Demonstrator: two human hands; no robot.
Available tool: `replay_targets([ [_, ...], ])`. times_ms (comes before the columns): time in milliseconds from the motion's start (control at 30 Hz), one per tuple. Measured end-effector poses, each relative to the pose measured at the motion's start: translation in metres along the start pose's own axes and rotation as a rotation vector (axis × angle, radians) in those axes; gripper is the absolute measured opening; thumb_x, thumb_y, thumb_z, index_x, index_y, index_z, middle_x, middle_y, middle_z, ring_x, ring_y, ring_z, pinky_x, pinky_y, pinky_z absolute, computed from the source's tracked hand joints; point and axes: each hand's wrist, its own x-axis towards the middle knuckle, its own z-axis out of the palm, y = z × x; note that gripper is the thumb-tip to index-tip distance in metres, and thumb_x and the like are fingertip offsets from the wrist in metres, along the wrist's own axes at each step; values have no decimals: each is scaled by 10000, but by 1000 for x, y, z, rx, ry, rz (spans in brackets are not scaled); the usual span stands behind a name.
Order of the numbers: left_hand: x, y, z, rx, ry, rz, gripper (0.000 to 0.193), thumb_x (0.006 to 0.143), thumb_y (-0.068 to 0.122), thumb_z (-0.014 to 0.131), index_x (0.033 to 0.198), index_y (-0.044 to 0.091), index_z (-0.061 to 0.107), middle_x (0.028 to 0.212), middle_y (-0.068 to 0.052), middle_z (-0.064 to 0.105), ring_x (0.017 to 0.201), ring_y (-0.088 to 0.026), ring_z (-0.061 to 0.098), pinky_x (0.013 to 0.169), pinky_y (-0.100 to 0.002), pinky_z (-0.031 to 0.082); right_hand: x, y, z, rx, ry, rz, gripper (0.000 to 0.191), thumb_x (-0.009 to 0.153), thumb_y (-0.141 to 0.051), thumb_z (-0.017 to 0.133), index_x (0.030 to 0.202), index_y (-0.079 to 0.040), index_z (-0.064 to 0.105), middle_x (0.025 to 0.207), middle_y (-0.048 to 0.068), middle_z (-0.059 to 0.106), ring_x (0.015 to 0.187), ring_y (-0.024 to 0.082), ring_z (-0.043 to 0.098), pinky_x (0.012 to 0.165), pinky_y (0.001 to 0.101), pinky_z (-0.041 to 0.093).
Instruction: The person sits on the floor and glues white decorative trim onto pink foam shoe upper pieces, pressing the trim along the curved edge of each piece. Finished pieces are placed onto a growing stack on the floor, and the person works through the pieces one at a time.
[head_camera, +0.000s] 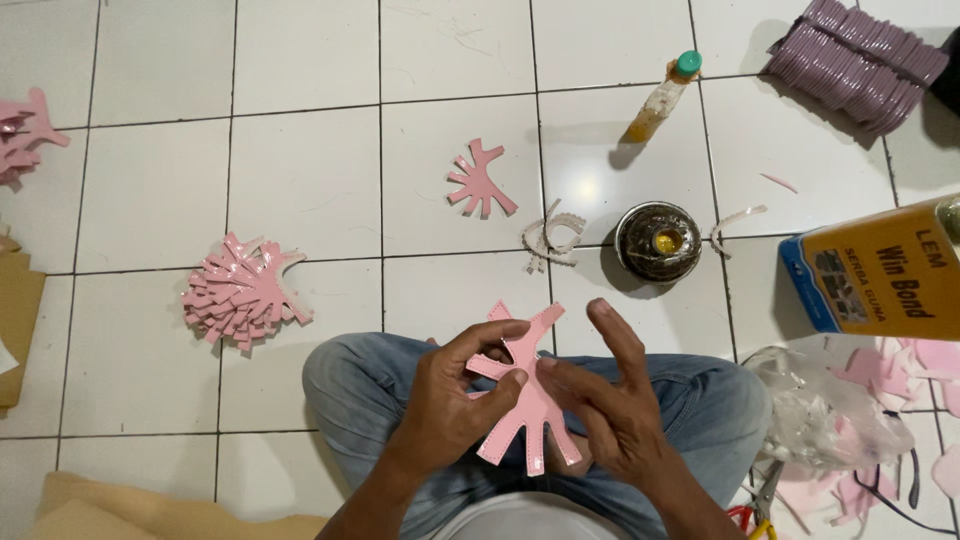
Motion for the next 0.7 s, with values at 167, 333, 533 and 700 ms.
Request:
replay_targets([
  [167, 3, 3, -3, 77, 10, -16, 412, 882, 78, 732, 1288, 20, 688, 1052, -88, 759, 946, -108, 689, 827, -273, 614, -15, -7, 9, 323, 61, 419, 607, 913, -26, 696, 1472, -38, 461, 1161, 159, 692, 1083, 216, 684, 907, 361, 581],
  [333, -1, 6, 8, -242, 142, 106, 623, 915, 148, 715, 1477, 140, 446, 1332, -72, 675, 1125, -93, 664, 944, -271, 561, -24, -2, 24, 681, 193, 626, 755, 921, -1, 683, 1575, -30, 307, 990, 124, 702, 874, 138, 683, 753, 304, 601],
  [533, -6, 4, 9, 179, 134, 156, 446, 919, 100, 734, 1359, 69, 670, 1330, -148, 722, 1233, -194, 683, 1016, -331, 536, -20, -4, 29, 568, 213, 526, 764, 941, -36, 704, 1596, -46, 310, 1129, 160, 662, 1000, 175, 657, 828, 316, 578],
  [700, -6, 6, 6, 217, 120, 114, 465, 883, 106, 727, 1343, 81, 666, 1320, -147, 722, 1223, -218, 693, 1004, -337, 535, -10, -2, 12, 40, 31, 188, 540, 1072, -439, 484, 1515, -137, 540, 1714, 243, 241, 1596, 379, 280, 1232, 532, 322],
])
